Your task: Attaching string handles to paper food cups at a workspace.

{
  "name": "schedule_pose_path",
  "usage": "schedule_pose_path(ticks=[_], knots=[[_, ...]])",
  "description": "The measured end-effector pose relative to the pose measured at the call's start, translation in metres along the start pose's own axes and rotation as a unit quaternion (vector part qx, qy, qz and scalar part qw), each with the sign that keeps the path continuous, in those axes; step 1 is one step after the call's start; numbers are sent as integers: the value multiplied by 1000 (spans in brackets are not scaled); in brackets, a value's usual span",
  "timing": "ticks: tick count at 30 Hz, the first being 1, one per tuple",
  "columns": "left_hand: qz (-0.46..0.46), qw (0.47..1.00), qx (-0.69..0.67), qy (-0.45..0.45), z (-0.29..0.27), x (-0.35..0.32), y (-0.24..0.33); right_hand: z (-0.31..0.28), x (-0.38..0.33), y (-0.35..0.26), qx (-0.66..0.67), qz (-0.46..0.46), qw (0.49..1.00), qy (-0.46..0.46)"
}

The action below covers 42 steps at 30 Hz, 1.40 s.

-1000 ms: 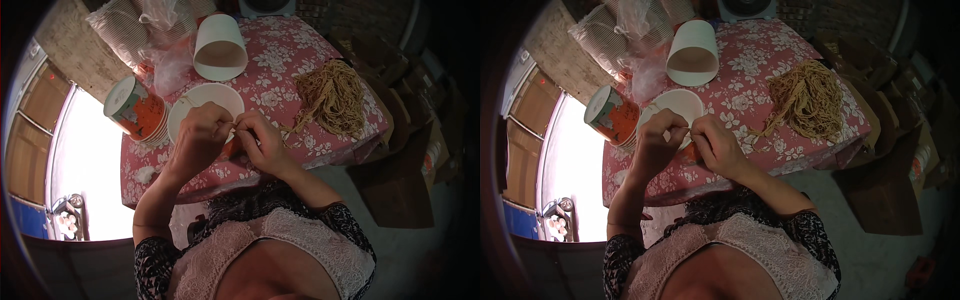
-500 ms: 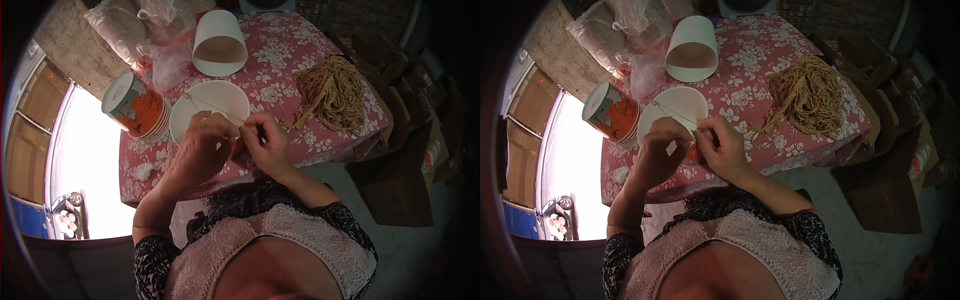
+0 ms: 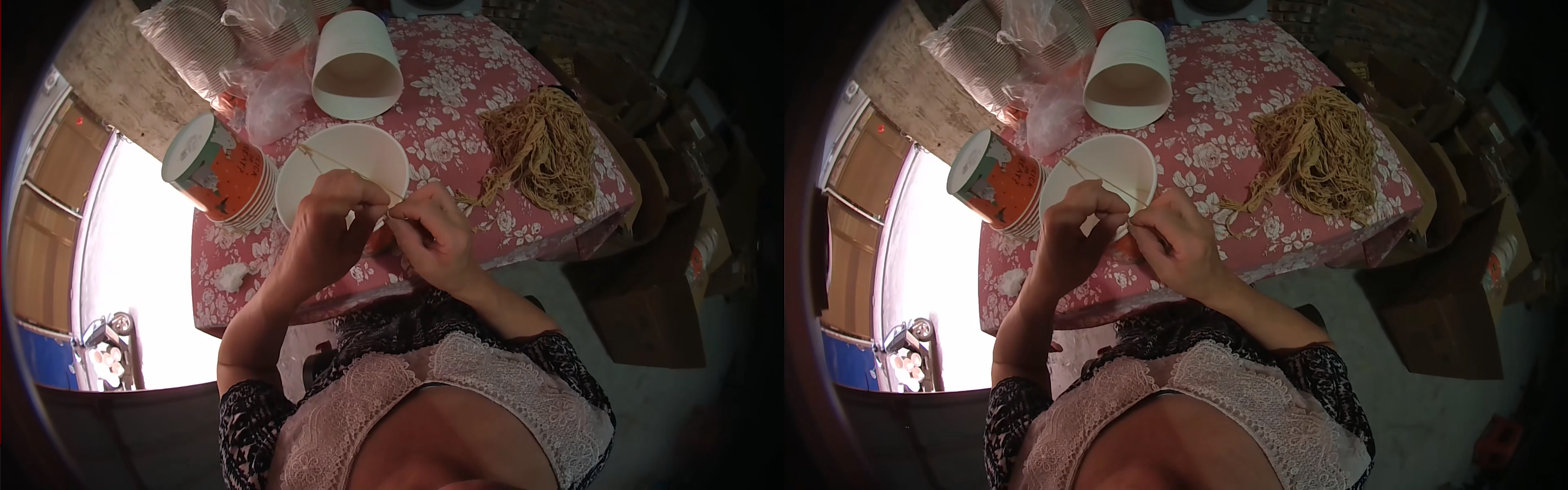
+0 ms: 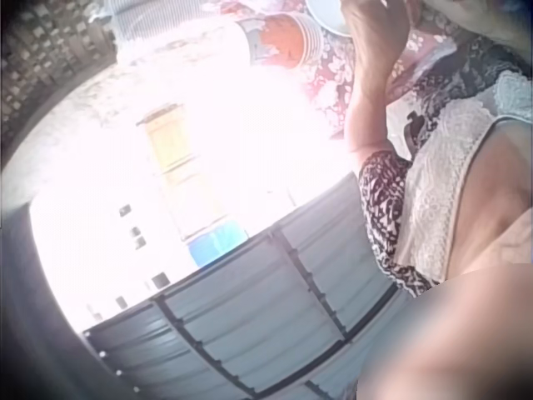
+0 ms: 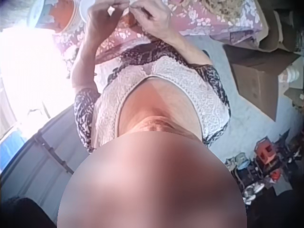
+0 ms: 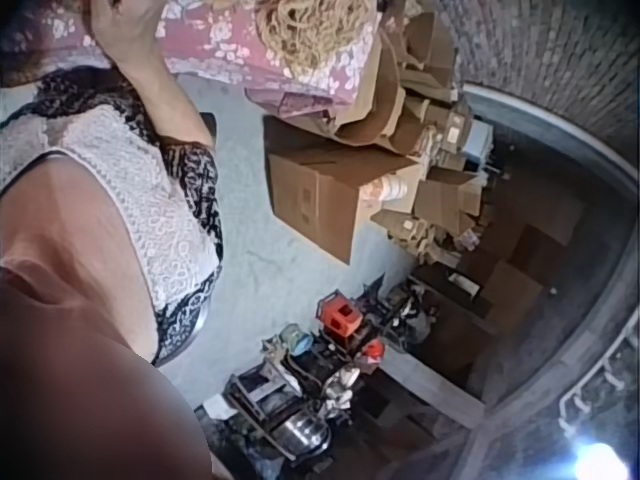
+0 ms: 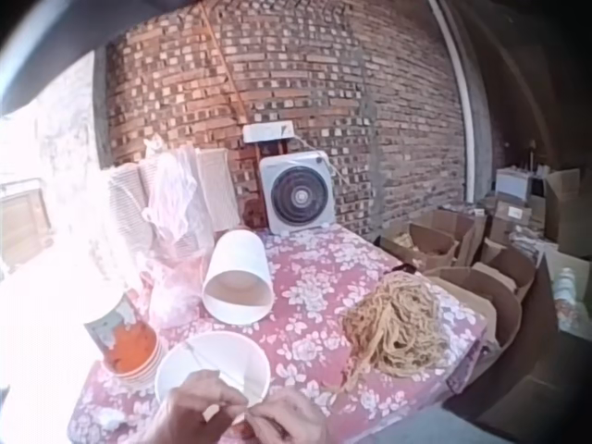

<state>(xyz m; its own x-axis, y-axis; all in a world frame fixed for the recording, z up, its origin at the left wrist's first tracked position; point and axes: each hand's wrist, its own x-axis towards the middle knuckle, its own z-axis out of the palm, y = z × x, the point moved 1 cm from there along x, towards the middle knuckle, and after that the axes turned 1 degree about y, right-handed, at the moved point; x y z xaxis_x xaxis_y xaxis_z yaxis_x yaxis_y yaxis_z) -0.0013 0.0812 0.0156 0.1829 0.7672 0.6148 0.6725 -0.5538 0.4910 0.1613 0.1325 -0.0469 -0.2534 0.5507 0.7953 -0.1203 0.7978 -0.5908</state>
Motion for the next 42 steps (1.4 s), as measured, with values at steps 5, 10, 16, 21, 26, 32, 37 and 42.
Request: schedule_pose_path(ticks=[5, 10, 16, 21, 26, 32, 37, 42], knots=[[42, 999, 18, 7, 4, 1, -5, 1, -3, 2, 113, 104, 988, 6], [19, 998, 18, -59, -3, 0, 2, -2, 0, 3, 124, 103, 987, -2], [78, 992, 87, -45, -2, -2, 15, -1, 0, 2, 187, 174, 967, 9], [98, 985, 136, -34, 2, -3, 15, -3, 0, 2, 175, 175, 969, -24], [135, 975, 173, -41, 4, -1, 15, -8, 3, -3, 165, 183, 969, -32], [140, 974, 177, -2, 2, -2, 14, -16, 10, -3, 85, 105, 989, -60], [111, 981, 156, 6, -2, -7, 12, -21, 8, -1, -6, 50, 999, -21], [105, 987, 118, -14, -8, -16, 4, -25, 2, 5, -77, 28, 996, -22]])
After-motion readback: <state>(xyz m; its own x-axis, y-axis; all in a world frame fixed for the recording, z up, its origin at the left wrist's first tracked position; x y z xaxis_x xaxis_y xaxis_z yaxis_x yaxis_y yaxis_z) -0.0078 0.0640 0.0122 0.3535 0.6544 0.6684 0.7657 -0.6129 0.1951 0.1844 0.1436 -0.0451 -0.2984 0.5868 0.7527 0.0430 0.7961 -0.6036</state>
